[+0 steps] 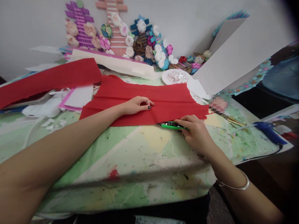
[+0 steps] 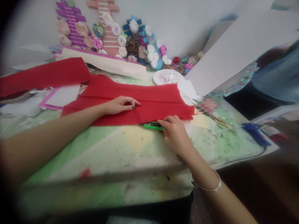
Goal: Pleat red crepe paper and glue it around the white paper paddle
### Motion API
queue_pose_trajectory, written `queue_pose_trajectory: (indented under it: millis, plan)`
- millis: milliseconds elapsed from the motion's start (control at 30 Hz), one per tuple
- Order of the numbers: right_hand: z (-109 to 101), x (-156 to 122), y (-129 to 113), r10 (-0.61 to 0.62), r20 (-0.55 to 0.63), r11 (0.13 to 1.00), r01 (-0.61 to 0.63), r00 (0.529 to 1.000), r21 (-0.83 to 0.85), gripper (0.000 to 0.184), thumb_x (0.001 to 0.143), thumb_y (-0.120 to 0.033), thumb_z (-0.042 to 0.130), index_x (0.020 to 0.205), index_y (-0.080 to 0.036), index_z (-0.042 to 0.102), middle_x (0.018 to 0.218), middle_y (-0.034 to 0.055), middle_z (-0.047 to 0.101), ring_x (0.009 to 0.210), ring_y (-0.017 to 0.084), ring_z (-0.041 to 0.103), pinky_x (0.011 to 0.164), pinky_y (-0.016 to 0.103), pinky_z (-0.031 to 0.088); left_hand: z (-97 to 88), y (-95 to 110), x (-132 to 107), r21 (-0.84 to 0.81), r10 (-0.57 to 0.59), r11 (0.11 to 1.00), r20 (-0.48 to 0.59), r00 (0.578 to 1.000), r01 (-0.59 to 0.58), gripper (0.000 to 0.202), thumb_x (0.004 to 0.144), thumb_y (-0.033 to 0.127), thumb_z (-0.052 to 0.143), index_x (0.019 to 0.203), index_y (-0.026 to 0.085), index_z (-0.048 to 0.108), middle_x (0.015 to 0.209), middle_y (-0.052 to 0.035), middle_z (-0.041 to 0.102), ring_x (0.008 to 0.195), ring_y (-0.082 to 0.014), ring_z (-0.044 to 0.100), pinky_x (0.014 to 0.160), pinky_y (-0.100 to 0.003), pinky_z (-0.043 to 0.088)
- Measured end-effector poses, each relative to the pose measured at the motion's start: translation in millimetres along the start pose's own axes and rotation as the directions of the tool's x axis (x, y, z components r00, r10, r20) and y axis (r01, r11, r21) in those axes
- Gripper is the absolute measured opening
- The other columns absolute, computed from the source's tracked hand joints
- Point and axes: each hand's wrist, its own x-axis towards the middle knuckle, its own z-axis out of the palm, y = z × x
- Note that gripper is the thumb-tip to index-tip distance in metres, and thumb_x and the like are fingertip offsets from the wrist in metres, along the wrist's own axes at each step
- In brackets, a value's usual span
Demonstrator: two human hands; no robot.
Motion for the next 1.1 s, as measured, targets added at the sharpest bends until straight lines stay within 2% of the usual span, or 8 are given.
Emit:
queue_pose_trajectory:
  millis: [333,667,967,1100]
  plan:
    - [-7,-14,8,0.014,-0.017,1.000,-0.014,1.000,-0.013,0.040,0.079,-0.003,0.049,0.110,-0.016,0.071,0.096,0.0114,0.067,0.085,0.025,0.055,0.075,0.040,0.046,0.2,-1,0,-0.015,-0.009,1.000,0.002,1.000,0.009,0.026,0.084,0.039,0.059,0.075,0.017,0.049,0.127,-0.0144,0.062,0.118,-0.0253,0.057,0.100,-0.042,0.042]
    - [0,-3,-4,0.011,0.008,1.000,-0.011,1.000,0.016,0.044,0.078,-0.003,0.049,0.111,-0.021,0.071,0.095,0.0113,0.067,0.088,0.026,0.056,0.075,0.041,0.046,-0.1,2,0,-0.004,-0.006,1.000,0.002,1.000,0.006,0.023,0.085,0.035,0.058,0.075,0.017,0.048,0.126,-0.0145,0.063,0.118,-0.0242,0.057,0.098,-0.040,0.043]
    - [-9,-16,4,0.036,-0.005,0.999,-0.036,0.999,0.013,0.041,0.078,-0.005,0.049,0.108,-0.021,0.072,0.095,0.0098,0.066,0.086,0.025,0.057,0.076,0.041,0.046,-0.7,2,-1,0.000,0.008,1.000,0.008,1.000,-0.008,0.023,0.085,0.036,0.058,0.076,0.016,0.049,0.126,-0.0140,0.063,0.118,-0.0244,0.057,0.098,-0.039,0.043]
    - [-9,-13,4,0.037,0.019,0.999,-0.037,0.999,0.009,0.041,0.077,-0.004,0.050,0.108,-0.019,0.071,0.095,0.0105,0.067,0.087,0.025,0.056,0.077,0.040,0.046,-0.4,3,-1,-0.008,0.008,1.000,0.005,1.000,-0.008,0.023,0.084,0.036,0.059,0.076,0.016,0.049,0.126,-0.0147,0.063,0.118,-0.0251,0.057,0.097,-0.040,0.044]
